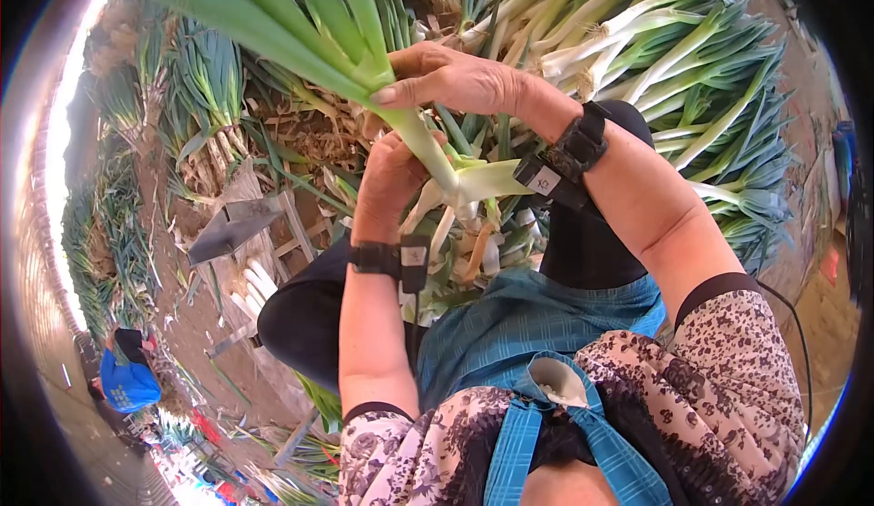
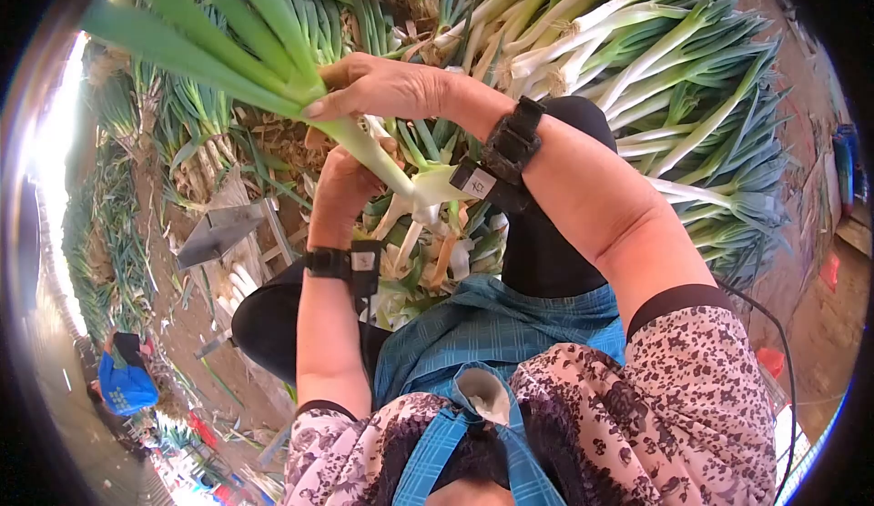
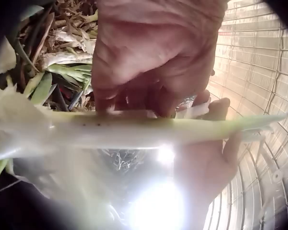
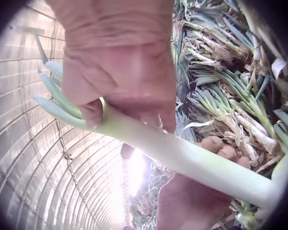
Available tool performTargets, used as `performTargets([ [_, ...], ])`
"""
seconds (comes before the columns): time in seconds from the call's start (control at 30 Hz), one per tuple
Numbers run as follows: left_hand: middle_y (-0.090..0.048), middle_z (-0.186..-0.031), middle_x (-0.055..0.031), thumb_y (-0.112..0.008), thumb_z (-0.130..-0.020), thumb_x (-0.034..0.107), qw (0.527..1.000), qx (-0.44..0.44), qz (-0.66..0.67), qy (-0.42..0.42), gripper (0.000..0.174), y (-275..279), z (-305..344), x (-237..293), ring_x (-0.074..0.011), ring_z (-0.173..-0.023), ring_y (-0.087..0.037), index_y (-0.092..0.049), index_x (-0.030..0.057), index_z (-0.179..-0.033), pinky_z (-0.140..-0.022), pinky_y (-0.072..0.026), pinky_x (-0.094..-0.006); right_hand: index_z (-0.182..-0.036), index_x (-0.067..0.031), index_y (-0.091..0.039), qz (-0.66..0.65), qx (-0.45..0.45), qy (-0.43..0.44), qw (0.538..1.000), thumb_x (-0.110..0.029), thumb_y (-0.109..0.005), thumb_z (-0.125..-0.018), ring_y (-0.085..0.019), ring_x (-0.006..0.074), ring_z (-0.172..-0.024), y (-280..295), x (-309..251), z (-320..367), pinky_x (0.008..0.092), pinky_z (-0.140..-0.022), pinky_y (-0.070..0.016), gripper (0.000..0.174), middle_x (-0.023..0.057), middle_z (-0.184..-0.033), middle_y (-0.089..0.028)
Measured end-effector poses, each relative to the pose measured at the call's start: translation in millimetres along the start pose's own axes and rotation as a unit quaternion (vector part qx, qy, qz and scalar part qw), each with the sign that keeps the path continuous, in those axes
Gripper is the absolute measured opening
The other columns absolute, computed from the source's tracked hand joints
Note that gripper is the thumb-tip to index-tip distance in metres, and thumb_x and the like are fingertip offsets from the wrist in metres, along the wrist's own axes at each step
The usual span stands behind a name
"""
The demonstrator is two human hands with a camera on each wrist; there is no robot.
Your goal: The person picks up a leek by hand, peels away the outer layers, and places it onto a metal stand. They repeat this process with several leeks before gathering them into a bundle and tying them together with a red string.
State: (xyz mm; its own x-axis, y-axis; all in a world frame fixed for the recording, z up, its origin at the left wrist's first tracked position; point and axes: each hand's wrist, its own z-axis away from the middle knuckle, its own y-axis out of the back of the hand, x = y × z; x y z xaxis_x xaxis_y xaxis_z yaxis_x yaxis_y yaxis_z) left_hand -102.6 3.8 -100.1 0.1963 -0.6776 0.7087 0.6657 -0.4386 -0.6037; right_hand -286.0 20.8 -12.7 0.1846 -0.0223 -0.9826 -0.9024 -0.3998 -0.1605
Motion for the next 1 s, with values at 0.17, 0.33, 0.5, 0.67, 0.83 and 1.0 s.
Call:
performTargets([
  [0.17, -0.061, -0.09, -0.0121, -0.059, -0.091, 0.016, 0.98, -0.055, -0.155, 0.112, 0.023, 3, -18, -6, -0.0173, -0.072, -0.06, -0.054, -0.0013, -0.105, -0.057, -0.0505, -0.0257, -0.114, 0.0026, -0.058, -0.093, -0.045, 0.018, 0.994, -0.021, -0.06, -0.09, -0.067, 0.0165, -0.084, -20, -4, 1, 0.0308, -0.082, -0.053, 0.034, 0.0084, -0.089, -0.067],
  [0.33, -0.057, -0.103, -0.0171, -0.064, -0.086, 0.023, 0.998, -0.033, 0.033, 0.046, 0.032, 0, -3, -13, -0.0255, -0.093, -0.056, -0.055, -0.0017, -0.105, -0.084, -0.0466, -0.0398, -0.115, 0.0014, -0.06, -0.097, -0.013, -0.001, 0.995, -0.02, -0.059, -0.089, -0.065, 0.0146, -0.088, -12, -1, -3, 0.0283, -0.088, -0.0485, 0.034, 0.0098, -0.095, -0.068],
  [0.5, -0.06, -0.099, -0.0139, -0.061, -0.087, 0.021, 0.978, -0.123, 0.165, -0.041, 0.032, -8, 16, -21, -0.0261, -0.09, -0.056, -0.056, -0.0043, -0.106, -0.085, -0.046, -0.0395, -0.114, 0.002, -0.061, -0.149, -0.024, 0.021, 0.988, -0.02, -0.06, -0.088, -0.064, 0.0136, -0.093, -13, -2, 3, 0.0264, -0.093, -0.0441, 0.034, 0.0113, -0.103, -0.068],
  [0.67, -0.063, -0.097, -0.0117, -0.062, -0.087, 0.019, 0.976, -0.084, -0.165, 0.111, 0.026, -29, -3, -3, -0.0211, -0.089, -0.06, -0.06, -0.0017, -0.104, -0.08, -0.0502, -0.0317, -0.112, 0.0021, -0.062, -0.167, -0.064, 0.009, 0.984, -0.016, -0.063, -0.085, -0.065, 0.0136, -0.087, -27, -7, 16, 0.0263, -0.088, -0.0473, 0.032, 0.0102, -0.099, -0.068],
  [0.83, -0.067, -0.096, -0.0112, -0.062, -0.089, 0.025, 0.914, -0.055, -0.402, -0.022, 0.028, 48, -22, -66, -0.0163, -0.088, -0.063, -0.067, -0.0003, -0.1, -0.078, -0.051, -0.0342, -0.108, 0.0015, -0.063, -0.159, -0.03, 0.026, 0.986, -0.014, -0.063, -0.086, -0.064, 0.0137, -0.079, -30, -16, 18, 0.0278, -0.079, -0.0507, 0.027, 0.0092, -0.09, -0.068],
  [1.0, -0.06, -0.065, -0.0198, -0.067, -0.08, 0.037, 0.546, 0.01, -0.838, 0.021, 0.036, 153, 27, -155, -0.0365, -0.068, -0.06, -0.068, 0.0035, -0.092, -0.069, -0.0498, -0.0405, -0.107, 0.0002, -0.064, -0.147, 0.157, 0.087, 0.973, -0.013, -0.063, -0.088, -0.063, 0.0123, -0.071, 1, -25, 6, 0.0265, -0.069, -0.0541, 0.023, 0.0093, -0.086, -0.068],
])
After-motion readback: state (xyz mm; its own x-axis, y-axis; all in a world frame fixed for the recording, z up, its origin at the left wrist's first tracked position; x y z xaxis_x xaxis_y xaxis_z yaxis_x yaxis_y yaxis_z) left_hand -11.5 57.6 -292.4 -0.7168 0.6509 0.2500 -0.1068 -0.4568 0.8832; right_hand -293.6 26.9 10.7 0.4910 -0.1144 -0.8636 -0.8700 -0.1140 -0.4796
